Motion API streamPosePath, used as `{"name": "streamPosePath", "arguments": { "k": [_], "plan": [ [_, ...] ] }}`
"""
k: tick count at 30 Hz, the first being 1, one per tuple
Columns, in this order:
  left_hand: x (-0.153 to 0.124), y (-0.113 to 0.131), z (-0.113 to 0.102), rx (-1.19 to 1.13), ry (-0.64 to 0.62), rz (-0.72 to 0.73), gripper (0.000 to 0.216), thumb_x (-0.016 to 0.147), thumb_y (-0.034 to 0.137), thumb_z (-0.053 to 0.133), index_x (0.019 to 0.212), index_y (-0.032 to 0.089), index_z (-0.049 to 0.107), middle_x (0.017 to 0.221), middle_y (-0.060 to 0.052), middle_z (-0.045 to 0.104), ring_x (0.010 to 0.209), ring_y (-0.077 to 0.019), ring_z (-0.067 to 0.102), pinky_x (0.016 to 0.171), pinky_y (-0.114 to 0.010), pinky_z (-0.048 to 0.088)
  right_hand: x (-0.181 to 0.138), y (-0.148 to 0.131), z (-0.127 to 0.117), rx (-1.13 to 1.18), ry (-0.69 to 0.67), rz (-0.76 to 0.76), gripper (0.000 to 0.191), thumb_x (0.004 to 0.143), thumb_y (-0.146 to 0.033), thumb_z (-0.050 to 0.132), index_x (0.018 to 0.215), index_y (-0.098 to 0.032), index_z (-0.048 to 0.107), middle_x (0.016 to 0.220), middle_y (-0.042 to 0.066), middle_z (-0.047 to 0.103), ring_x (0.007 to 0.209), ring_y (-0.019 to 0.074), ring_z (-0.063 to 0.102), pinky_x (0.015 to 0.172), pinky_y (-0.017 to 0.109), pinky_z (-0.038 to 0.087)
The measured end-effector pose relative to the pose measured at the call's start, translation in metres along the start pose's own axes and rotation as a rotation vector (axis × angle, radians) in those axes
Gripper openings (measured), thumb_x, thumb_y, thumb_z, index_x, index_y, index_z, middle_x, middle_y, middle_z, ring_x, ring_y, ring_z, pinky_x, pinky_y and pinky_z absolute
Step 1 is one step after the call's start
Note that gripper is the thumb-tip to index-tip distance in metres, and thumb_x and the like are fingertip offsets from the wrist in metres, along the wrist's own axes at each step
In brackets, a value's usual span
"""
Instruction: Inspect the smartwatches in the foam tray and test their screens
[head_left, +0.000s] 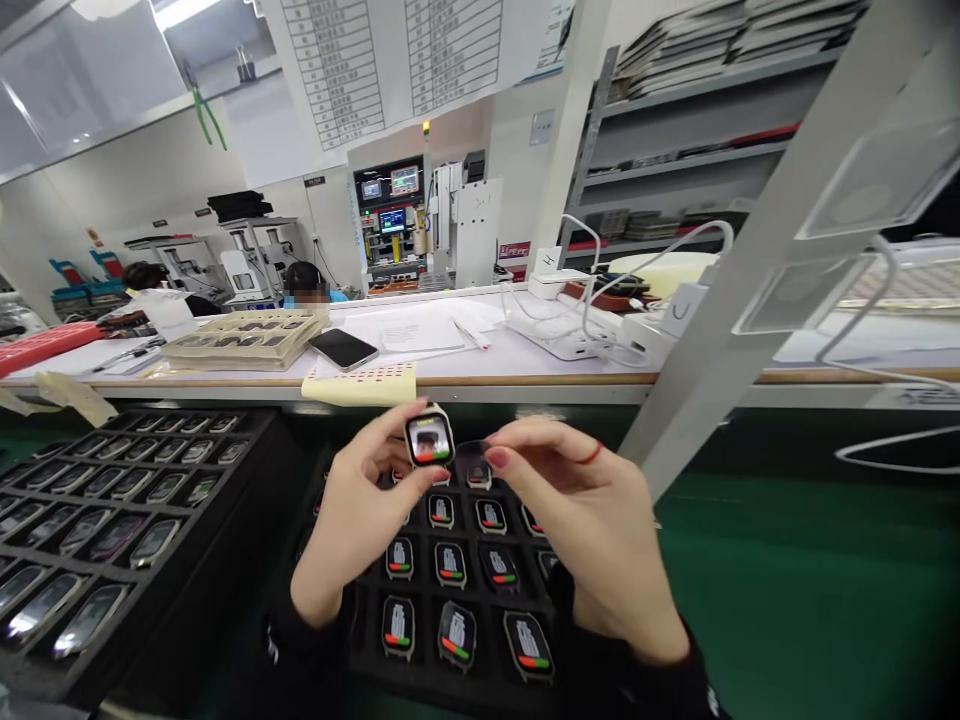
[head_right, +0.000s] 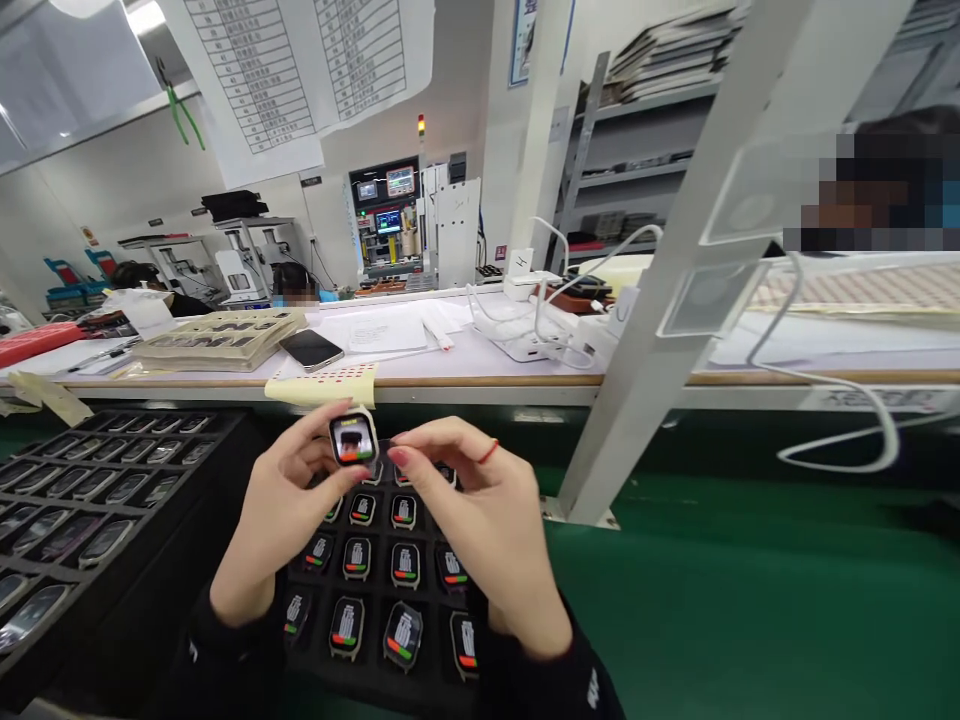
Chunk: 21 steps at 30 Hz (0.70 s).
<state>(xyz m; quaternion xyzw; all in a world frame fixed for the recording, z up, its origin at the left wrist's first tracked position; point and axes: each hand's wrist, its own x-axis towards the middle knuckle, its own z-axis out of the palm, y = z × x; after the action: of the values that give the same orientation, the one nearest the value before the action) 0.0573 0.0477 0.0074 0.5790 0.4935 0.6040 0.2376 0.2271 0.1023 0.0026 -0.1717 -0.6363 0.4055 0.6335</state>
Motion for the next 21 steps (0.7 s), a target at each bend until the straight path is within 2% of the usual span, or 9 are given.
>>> {"name": "streamPosePath", "arguments": {
  "k": [4, 10, 15, 21],
  "plan": [
    [-0.016, -0.002, 0.005, 0.035, -0.034, 0.045, 0.053, 0.079, 0.018, 0.081, 0.128, 0.033, 0.067, 0.093, 0.000, 0.072, 0.077, -0.0144, 0.067, 0.072, -0.024, 0.058, -0.001, 0.001, 0.010, 0.043, -0.102, 0.076, 0.011, 0.091, -0.028, 0.077, 0.083, -0.021, 0.076, 0.080, 0.003, 0.071, 0.069, 0.0193, 0.068, 0.060, 0.024, 0.059],
    [-0.017, -0.009, 0.002, 0.114, -0.045, 0.137, 0.055, 0.082, 0.020, 0.080, 0.130, 0.040, 0.064, 0.100, 0.002, 0.068, 0.078, -0.0121, 0.066, 0.079, -0.024, 0.059, -0.005, 0.003, 0.018, 0.006, -0.064, 0.115, 0.005, 0.090, -0.020, 0.075, 0.087, -0.023, 0.077, 0.083, 0.001, 0.072, 0.070, 0.0167, 0.068, 0.058, 0.019, 0.057],
    [-0.015, -0.011, 0.000, 0.096, -0.031, 0.102, 0.053, 0.079, 0.017, 0.081, 0.126, 0.039, 0.067, 0.103, 0.001, 0.071, 0.079, -0.0129, 0.068, 0.080, -0.025, 0.061, -0.007, 0.006, 0.023, 0.000, -0.046, 0.134, 0.006, 0.090, -0.019, 0.073, 0.085, -0.022, 0.076, 0.080, 0.001, 0.071, 0.067, 0.0153, 0.067, 0.052, 0.015, 0.054],
    [-0.014, -0.010, 0.000, 0.031, -0.022, 0.102, 0.053, 0.079, 0.016, 0.081, 0.127, 0.034, 0.068, 0.102, -0.001, 0.073, 0.079, -0.0154, 0.071, 0.077, -0.026, 0.063, -0.009, 0.012, 0.028, 0.054, -0.019, 0.100, 0.008, 0.095, -0.019, 0.073, 0.087, -0.021, 0.073, 0.083, 0.002, 0.068, 0.070, 0.0145, 0.065, 0.055, 0.015, 0.055]
  ]
}}
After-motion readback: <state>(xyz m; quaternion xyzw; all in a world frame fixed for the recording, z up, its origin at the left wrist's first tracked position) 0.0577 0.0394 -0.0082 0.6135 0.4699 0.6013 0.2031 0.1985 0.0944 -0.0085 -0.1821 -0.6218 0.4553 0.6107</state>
